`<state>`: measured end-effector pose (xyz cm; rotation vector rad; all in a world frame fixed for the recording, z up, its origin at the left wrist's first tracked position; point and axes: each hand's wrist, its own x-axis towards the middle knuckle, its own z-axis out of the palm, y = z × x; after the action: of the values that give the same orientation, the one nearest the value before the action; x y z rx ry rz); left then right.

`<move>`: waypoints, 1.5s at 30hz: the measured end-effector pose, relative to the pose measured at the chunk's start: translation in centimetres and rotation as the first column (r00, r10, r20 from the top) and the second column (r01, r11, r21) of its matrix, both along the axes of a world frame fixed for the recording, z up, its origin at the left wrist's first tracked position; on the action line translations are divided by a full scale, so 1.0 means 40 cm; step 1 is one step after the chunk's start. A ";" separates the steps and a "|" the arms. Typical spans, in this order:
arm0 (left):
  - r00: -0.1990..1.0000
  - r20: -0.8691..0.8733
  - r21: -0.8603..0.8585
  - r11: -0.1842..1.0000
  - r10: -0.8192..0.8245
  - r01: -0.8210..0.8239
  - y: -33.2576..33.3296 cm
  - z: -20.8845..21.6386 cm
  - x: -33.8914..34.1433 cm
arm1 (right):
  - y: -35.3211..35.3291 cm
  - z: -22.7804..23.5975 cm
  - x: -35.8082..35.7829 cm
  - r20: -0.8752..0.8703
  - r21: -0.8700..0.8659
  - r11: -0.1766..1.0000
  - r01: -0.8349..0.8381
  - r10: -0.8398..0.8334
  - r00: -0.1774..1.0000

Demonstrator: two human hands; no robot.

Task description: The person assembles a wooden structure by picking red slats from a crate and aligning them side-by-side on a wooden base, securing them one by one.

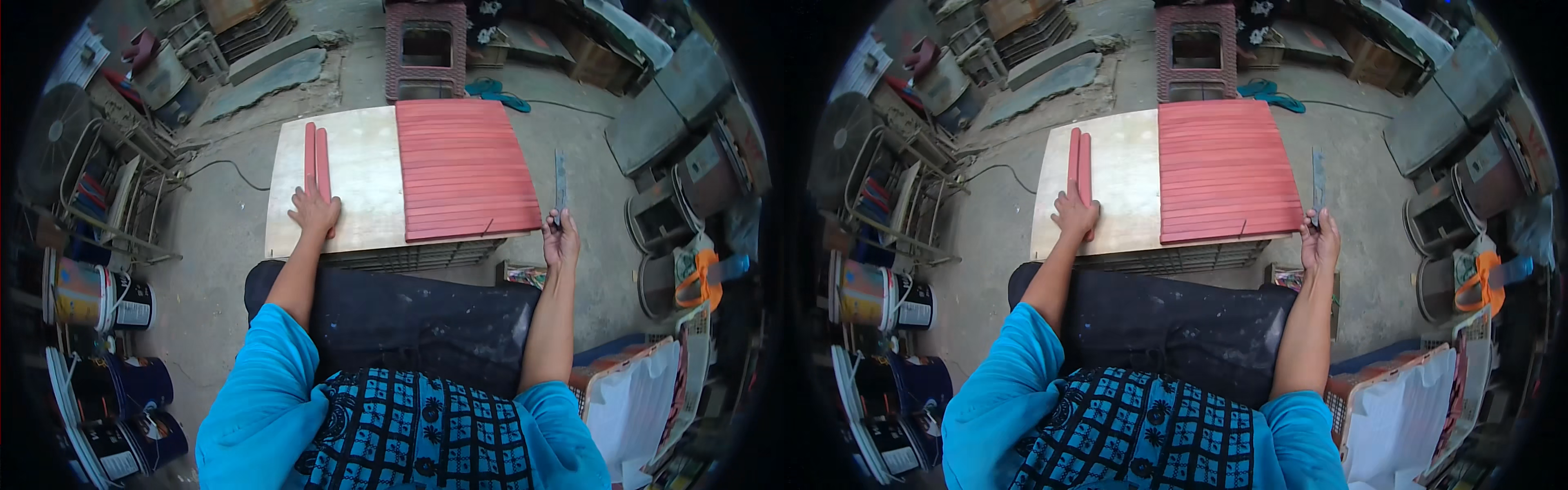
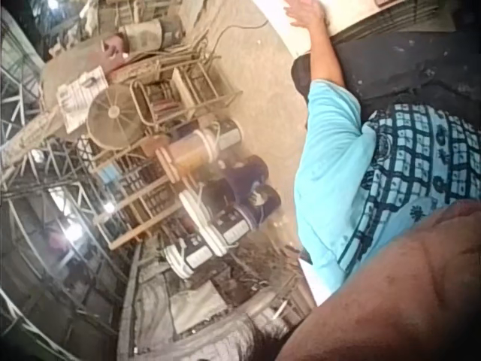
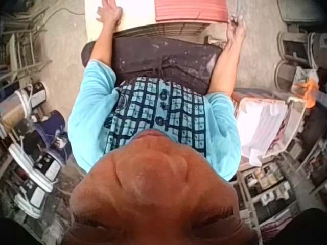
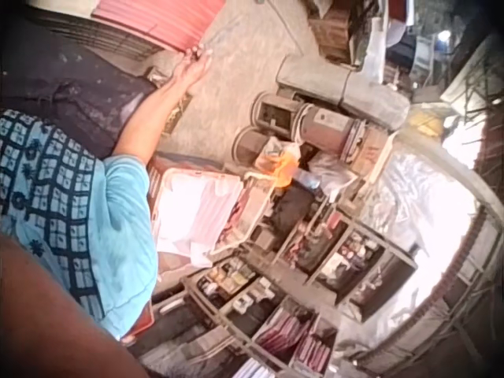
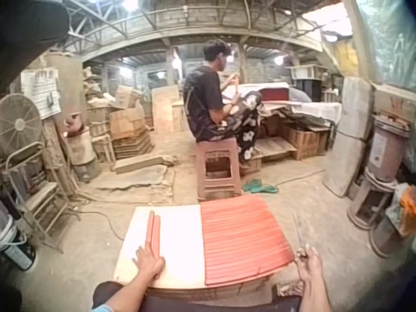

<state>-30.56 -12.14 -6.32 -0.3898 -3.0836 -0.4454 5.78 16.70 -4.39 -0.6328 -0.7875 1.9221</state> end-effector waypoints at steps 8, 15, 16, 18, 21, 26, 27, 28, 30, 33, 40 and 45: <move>0.967 -0.099 0.069 0.968 -0.233 0.241 -0.073 -0.054 -0.099 | -0.010 -0.001 -0.074 0.178 0.101 0.995 -0.008 -0.010 0.984; 0.897 -0.020 -0.161 0.887 -0.441 0.433 -0.209 -0.022 -0.163 | 0.016 -0.001 -0.170 0.631 0.093 0.985 -0.144 0.054 0.774; 0.951 -0.008 -0.034 0.951 -0.308 0.307 -0.219 -0.013 -0.166 | 0.027 -0.017 -0.177 0.677 0.072 0.970 -0.232 0.123 0.726; 0.984 0.129 0.254 0.963 -0.122 0.086 -0.287 -0.037 -0.239 | 0.033 -0.051 -0.209 0.711 0.060 0.929 -0.365 0.217 0.669; 0.908 0.410 0.594 0.731 0.085 -0.337 -0.340 -0.040 -0.249 | 0.050 -0.071 -0.220 0.747 0.036 0.899 -0.437 0.267 0.609; 0.809 0.588 0.607 0.650 0.020 -0.458 -0.351 0.060 -0.218 | -0.009 0.021 -0.262 0.571 0.762 0.392 -0.515 -0.782 0.250; 0.808 0.589 0.642 0.610 -0.006 -0.464 -0.361 0.050 -0.228 | -0.089 0.084 -0.319 0.489 0.833 0.295 -0.468 -0.787 0.375; 0.807 0.588 0.680 0.569 -0.046 -0.463 -0.356 0.039 -0.239 | -0.141 0.111 -0.369 0.568 0.809 0.329 -0.488 -0.652 0.502; 0.750 0.661 0.645 0.533 -0.030 -0.548 -0.356 0.016 -0.274 | -0.268 0.132 -0.482 0.661 0.748 0.277 -0.603 -0.386 0.643; 0.697 0.716 0.634 0.461 -0.045 -0.621 -0.332 0.007 -0.296 | -0.398 0.048 -0.634 0.707 0.658 0.003 -0.753 -0.348 0.616; 0.630 0.728 0.685 0.252 -0.270 -0.684 -0.300 0.034 -0.273 | -0.484 -0.062 -0.810 0.784 0.433 -0.099 -0.896 -0.449 0.429; 0.617 0.772 0.634 0.269 -0.155 -0.725 -0.345 -0.063 -0.349 | -0.522 -0.030 -0.829 0.879 0.373 -0.038 -0.927 -0.304 0.367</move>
<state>-44.52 -25.92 -8.84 0.6567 -2.4290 -2.7248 -27.37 -4.17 -5.60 -0.3064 -3.0295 0.6533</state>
